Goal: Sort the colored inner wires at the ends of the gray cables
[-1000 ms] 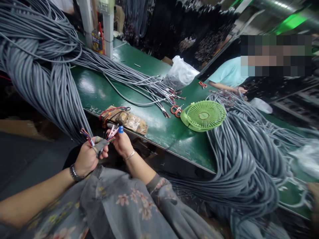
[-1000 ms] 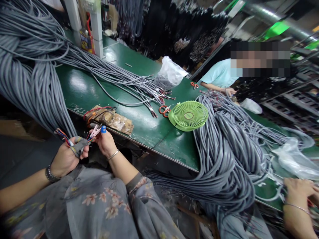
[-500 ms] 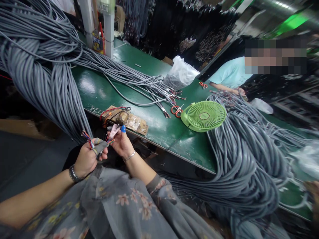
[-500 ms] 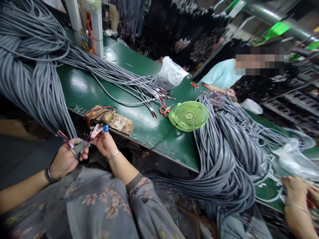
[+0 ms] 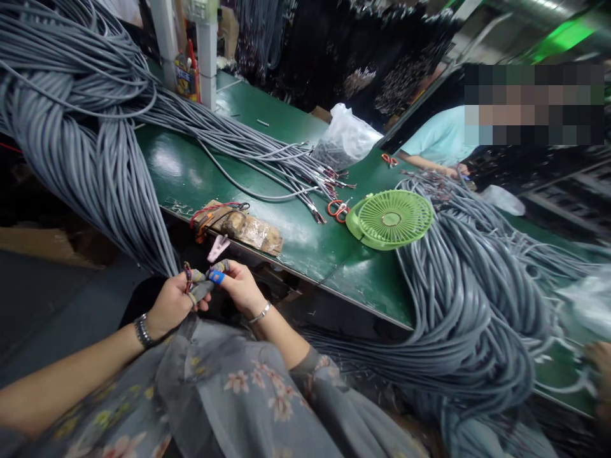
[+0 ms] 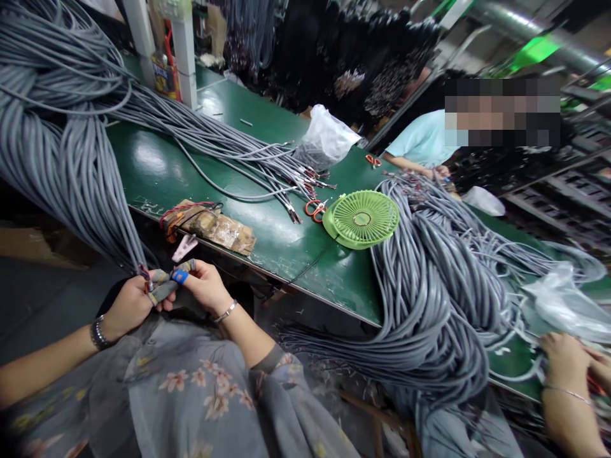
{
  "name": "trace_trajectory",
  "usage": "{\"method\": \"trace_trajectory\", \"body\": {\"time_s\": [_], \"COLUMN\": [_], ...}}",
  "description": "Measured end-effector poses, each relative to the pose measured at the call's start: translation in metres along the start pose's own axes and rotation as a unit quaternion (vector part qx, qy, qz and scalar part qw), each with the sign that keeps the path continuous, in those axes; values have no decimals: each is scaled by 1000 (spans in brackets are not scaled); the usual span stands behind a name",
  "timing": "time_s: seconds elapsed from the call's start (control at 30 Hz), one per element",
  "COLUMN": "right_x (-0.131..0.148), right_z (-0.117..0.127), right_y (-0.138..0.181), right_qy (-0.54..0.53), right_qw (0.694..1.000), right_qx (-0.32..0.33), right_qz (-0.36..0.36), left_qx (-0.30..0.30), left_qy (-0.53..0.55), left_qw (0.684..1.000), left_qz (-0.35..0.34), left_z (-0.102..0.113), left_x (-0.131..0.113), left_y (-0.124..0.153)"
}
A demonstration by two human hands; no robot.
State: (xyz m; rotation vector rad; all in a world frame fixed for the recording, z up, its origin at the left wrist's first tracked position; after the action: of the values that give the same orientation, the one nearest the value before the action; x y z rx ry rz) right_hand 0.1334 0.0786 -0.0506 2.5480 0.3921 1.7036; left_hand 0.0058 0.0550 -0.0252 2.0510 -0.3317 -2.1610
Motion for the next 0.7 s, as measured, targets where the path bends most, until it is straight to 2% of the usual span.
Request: {"method": "trace_trajectory", "body": {"time_s": [0.17, 0.33, 0.7], "right_x": [5, 4, 3], "right_z": [-3, -5, -8], "right_y": [1, 3, 0], "right_qy": [17, 14, -23], "right_qw": [1000, 1000, 998], "right_qx": [5, -21, -53], "right_qz": [10, 13, 11], "left_qx": [-4, -38, -94], "left_qy": [-2, 70, 173], "left_qw": [1000, 997, 977], "left_qz": [7, 13, 76], "left_z": [3, 3, 2], "left_x": [1, 1, -1], "left_y": [1, 1, 1]}}
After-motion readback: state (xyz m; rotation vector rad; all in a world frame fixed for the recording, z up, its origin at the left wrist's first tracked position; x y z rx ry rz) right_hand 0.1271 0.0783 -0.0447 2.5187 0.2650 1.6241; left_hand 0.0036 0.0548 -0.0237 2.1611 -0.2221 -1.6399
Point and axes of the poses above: each hand's wrist, its own y-axis away from the middle knuckle, its own z-axis out of the back of the hand, x = y × z, the point moved 6 cm from there along -y, towards the middle knuckle, and after that the axes turned 5 degrees about -x, right-handed, at the moved point
